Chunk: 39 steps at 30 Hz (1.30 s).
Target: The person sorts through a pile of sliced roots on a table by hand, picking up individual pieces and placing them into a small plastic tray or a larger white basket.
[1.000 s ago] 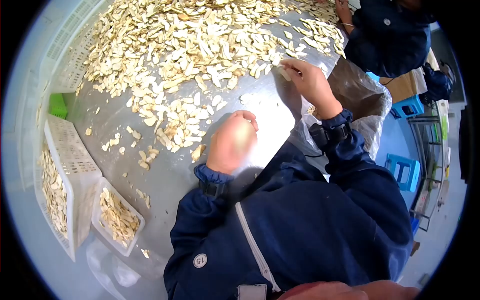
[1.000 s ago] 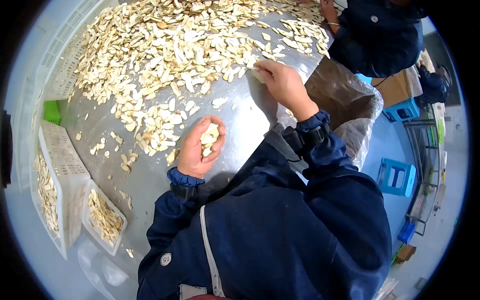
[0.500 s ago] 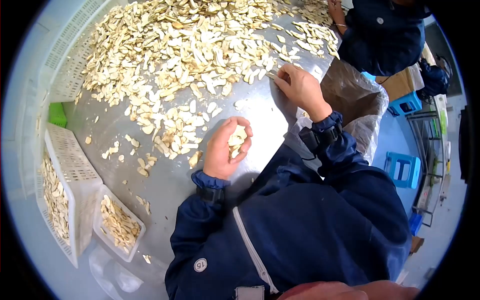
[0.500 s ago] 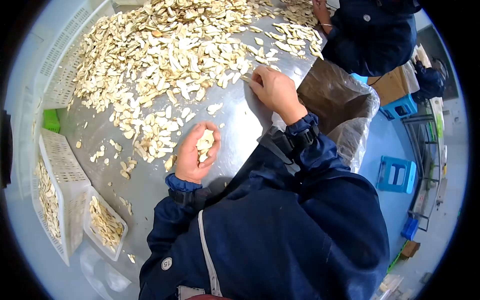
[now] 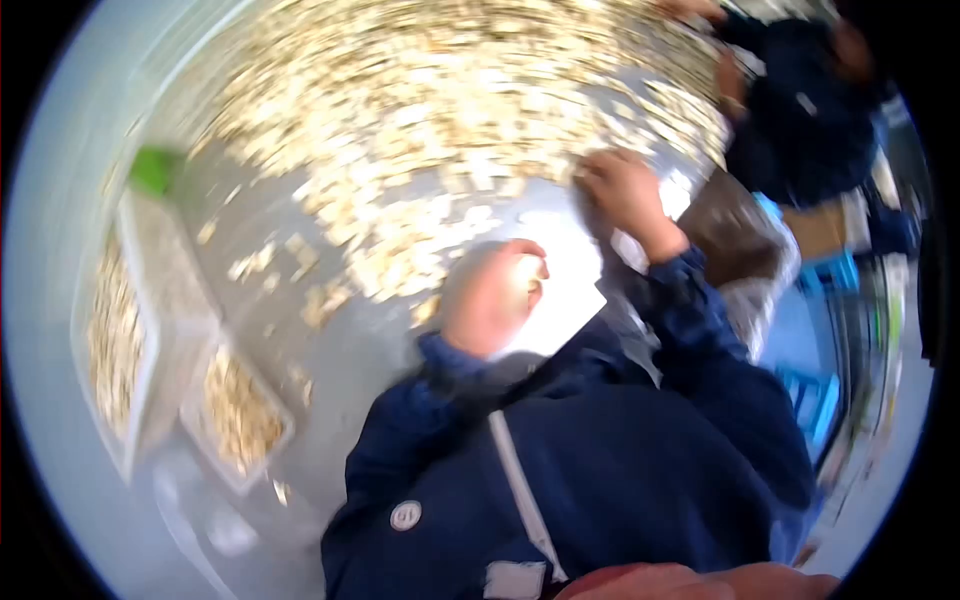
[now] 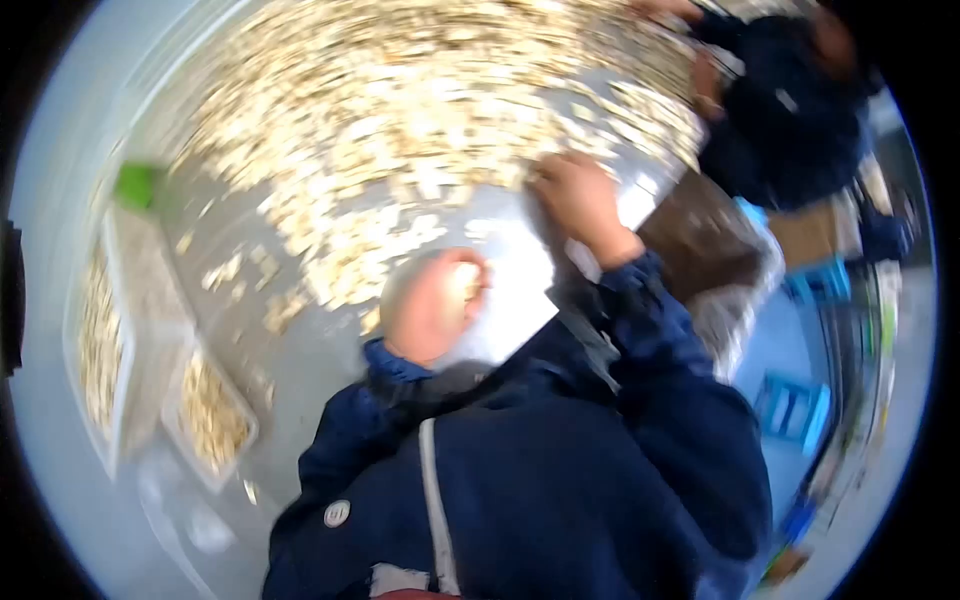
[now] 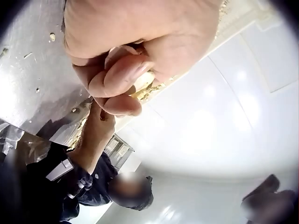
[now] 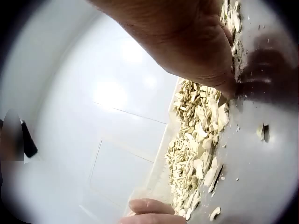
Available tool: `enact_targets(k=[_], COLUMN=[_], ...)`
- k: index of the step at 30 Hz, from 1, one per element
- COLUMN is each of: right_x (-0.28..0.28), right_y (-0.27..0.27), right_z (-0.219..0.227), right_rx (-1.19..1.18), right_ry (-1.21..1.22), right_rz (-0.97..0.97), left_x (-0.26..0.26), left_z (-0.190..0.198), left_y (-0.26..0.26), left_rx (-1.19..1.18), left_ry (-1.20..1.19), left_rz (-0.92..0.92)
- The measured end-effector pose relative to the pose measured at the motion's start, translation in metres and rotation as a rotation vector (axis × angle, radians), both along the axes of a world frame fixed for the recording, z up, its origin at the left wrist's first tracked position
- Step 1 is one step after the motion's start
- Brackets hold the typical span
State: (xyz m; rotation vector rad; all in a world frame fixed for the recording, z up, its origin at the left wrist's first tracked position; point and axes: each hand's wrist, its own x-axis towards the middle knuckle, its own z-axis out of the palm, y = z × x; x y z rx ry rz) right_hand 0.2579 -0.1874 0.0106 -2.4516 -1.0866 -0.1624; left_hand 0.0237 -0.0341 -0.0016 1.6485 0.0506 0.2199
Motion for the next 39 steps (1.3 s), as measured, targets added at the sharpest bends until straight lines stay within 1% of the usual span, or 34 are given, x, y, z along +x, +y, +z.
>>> enact_targets(k=[1, 2, 3, 4, 5, 6, 7, 9, 10, 11, 12, 13, 14, 15, 16, 17, 19, 20, 21, 23, 24, 25, 26, 27, 28, 29, 30, 31, 33, 35, 36, 37, 39], right_x=[0.001, -0.001, 0.011, 0.018, 0.009, 0.003, 0.003, -0.024, -0.033, -0.059, -0.072, -0.089, -0.103, -0.135, -0.154, -0.164, -0.155, -0.144, -0.130, -0.097, -0.080, -0.067, -0.057, -0.054, -0.060, -0.052, -0.050, -0.051, -0.029, 0.006, 0.024, 0.028, 0.022], right_y=[0.001, 0.000, -0.008, -0.009, -0.006, -0.005, 0.003, 0.035, 0.054, 0.079, 0.097, 0.115, 0.123, 0.134, 0.142, 0.147, 0.157, 0.158, 0.156, 0.141, 0.131, 0.113, 0.096, 0.078, 0.063, 0.045, 0.036, 0.023, -0.001, -0.021, -0.029, -0.025, -0.007], right_z=[0.003, 0.008, -0.010, -0.006, 0.005, 0.013, 0.020, 0.053, 0.066, 0.085, 0.098, 0.110, 0.115, 0.139, 0.160, 0.165, 0.163, 0.153, 0.146, 0.117, 0.097, 0.077, 0.059, 0.047, 0.046, 0.029, 0.029, 0.031, 0.021, 0.017, 0.013, 0.020, 0.030], right_rx=[-0.111, -0.126, -0.073, -0.134, -0.124, -0.100, -0.080, -0.126, -0.168, -0.172, -0.217, -0.164, -0.039, 0.073, 0.107, 0.198, 0.253, 0.250, 0.177, 0.051, 0.033, 0.008, -0.028, -0.069, -0.091, -0.083, -0.061, -0.117, -0.066, -0.018, -0.068, -0.040, 0.023], right_ry=[0.008, 0.037, -0.020, 0.020, 0.087, 0.168, 0.247, 0.249, 0.395, 0.399, 0.490, 0.721, 0.945, 1.065, 1.029, 1.038, 0.911, 0.859, 0.699, 0.362, 0.208, 0.048, -0.036, -0.012, -0.017, -0.091, -0.133, -0.151, -0.151, -0.162, -0.322, -0.309, -0.158], right_rz=[-0.036, -0.033, 0.040, 0.100, 0.063, 0.103, 0.124, 0.210, 0.279, 0.346, 0.438, 0.586, 0.716, 0.834, 0.964, 0.979, 0.975, 0.869, 0.780, 0.608, 0.634, 0.628, 0.600, 0.561, 0.562, 0.613, 0.710, 0.652, 0.416, 0.229, 0.184, 0.162, 0.145], left_x=[-0.001, -0.003, -0.004, -0.002, 0.001, 0.005, 0.011, 0.011, 0.011, 0.012, 0.011, 0.009, 0.007, 0.006, 0.009, 0.012, 0.011, 0.013, 0.014, 0.016, 0.014, 0.013, 0.007, 0.002, 0.002, 0.001, 0.000, -0.001, 0.002, 0.002, 0.002, 0.002, 0.002], left_z=[-0.002, -0.005, -0.006, -0.009, -0.013, -0.016, -0.021, -0.013, -0.013, -0.013, -0.013, -0.016, -0.021, -0.026, -0.029, -0.031, -0.021, -0.027, -0.026, -0.024, -0.022, -0.020, -0.018, -0.016, -0.012, -0.008, -0.004, -0.002, -0.002, 0.003, 0.005, 0.006, 0.005], left_y=[0.002, 0.003, 0.003, 0.003, 0.004, 0.005, -0.002, -0.003, -0.002, -0.003, -0.003, -0.002, -0.004, -0.006, -0.009, -0.012, -0.005, -0.009, -0.009, -0.008, -0.008, -0.004, 0.001, 0.005, 0.006, 0.005, 0.004, 0.004, 0.006, 0.007, 0.007, 0.007, 0.006], left_rx=[-0.088, -0.175, -0.230, -0.534, -0.878, -1.182, -1.214, -1.220, -1.216, -1.209, -1.201, -1.131, -1.056, -0.980, -1.005, -1.031, -1.261, -1.241, -1.246, -1.254, -1.177, -1.207, -1.082, -0.967, -0.924, -0.851, -0.778, -0.677, -1.218, -1.200, -1.187, -1.170, -1.138], left_ry=[-0.054, -0.109, -0.042, -0.017, 0.027, 0.095, 0.103, 0.137, 0.148, 0.163, 0.181, 0.091, 0.006, -0.078, -0.030, 0.016, 0.167, 0.123, 0.126, 0.143, 0.137, 0.166, 0.075, -0.022, 0.029, 0.033, 0.038, -0.004, 0.177, 0.202, 0.212, 0.215, 0.220], left_rz=[-0.001, -0.006, -0.010, -0.114, -0.198, -0.250, -0.219, -0.199, -0.185, -0.179, -0.173, -0.172, -0.167, -0.160, -0.122, -0.082, -0.144, -0.148, -0.145, -0.139, -0.122, -0.167, -0.199, -0.251, -0.195, -0.173, -0.151, -0.143, -0.226, -0.208, -0.191, -0.184, -0.169])
